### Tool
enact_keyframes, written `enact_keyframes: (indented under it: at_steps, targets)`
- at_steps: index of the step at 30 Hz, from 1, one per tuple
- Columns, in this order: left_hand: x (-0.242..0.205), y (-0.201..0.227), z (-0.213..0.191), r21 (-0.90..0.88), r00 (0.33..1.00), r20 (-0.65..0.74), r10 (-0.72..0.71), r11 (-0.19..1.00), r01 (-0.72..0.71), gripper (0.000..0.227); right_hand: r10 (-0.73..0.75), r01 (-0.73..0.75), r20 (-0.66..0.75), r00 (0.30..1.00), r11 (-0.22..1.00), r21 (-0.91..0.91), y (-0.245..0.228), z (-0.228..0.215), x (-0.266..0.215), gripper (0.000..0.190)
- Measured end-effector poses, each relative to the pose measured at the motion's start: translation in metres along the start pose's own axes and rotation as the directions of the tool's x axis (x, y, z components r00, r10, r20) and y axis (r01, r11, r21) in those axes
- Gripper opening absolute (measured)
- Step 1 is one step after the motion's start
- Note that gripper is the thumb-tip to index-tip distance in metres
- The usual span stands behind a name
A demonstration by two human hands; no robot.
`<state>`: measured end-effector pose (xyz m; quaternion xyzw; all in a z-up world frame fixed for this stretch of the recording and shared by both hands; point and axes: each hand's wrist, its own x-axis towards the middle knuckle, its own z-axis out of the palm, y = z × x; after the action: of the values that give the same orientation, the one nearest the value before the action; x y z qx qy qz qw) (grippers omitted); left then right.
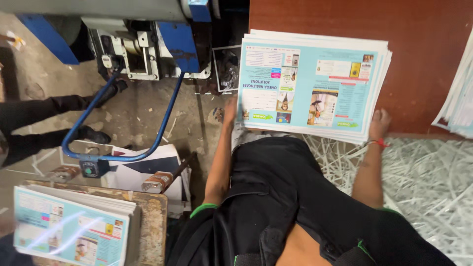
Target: The person repeatedly picks up stacks of printed papers from a table, places them into a blue machine, and then stacks the processed papers onto a pile. The person works continuously, handling the papers one by one or in small batches.
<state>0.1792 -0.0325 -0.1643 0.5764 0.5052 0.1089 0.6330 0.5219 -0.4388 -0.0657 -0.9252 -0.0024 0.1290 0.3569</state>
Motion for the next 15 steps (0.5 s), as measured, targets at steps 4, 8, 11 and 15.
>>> enact_keyframes:
  at_steps: [4, 8, 11, 15]
  targets:
    - [0.008, 0.011, 0.036, 0.021, 0.936, 0.346, -0.058, 0.998, 0.054, 0.077, 0.088, -0.087, -0.006, 0.996, 0.963, -0.256, -0.033, 0.036, -0.007, 0.063]
    - [0.010, 0.007, -0.011, -0.047, 0.964, 0.247, -0.100, 0.992, 0.115, 0.079, 0.015, -0.012, -0.184, 0.983, 1.000, 0.018, -0.056, 0.050, 0.027, 0.051]
    - [0.007, -0.003, -0.052, -0.258, 0.956, 0.216, -0.200, 0.932, 0.253, 0.072, -0.227, 0.289, -0.187, 0.956, 0.835, 0.468, -0.157, 0.090, 0.059, 0.041]
    - [-0.018, -0.020, -0.106, -0.507, 0.937, 0.268, -0.224, 0.794, 0.335, 0.060, -0.788, 0.772, -0.008, 0.616, 0.602, 0.203, -0.373, 0.208, 0.040, 0.038]
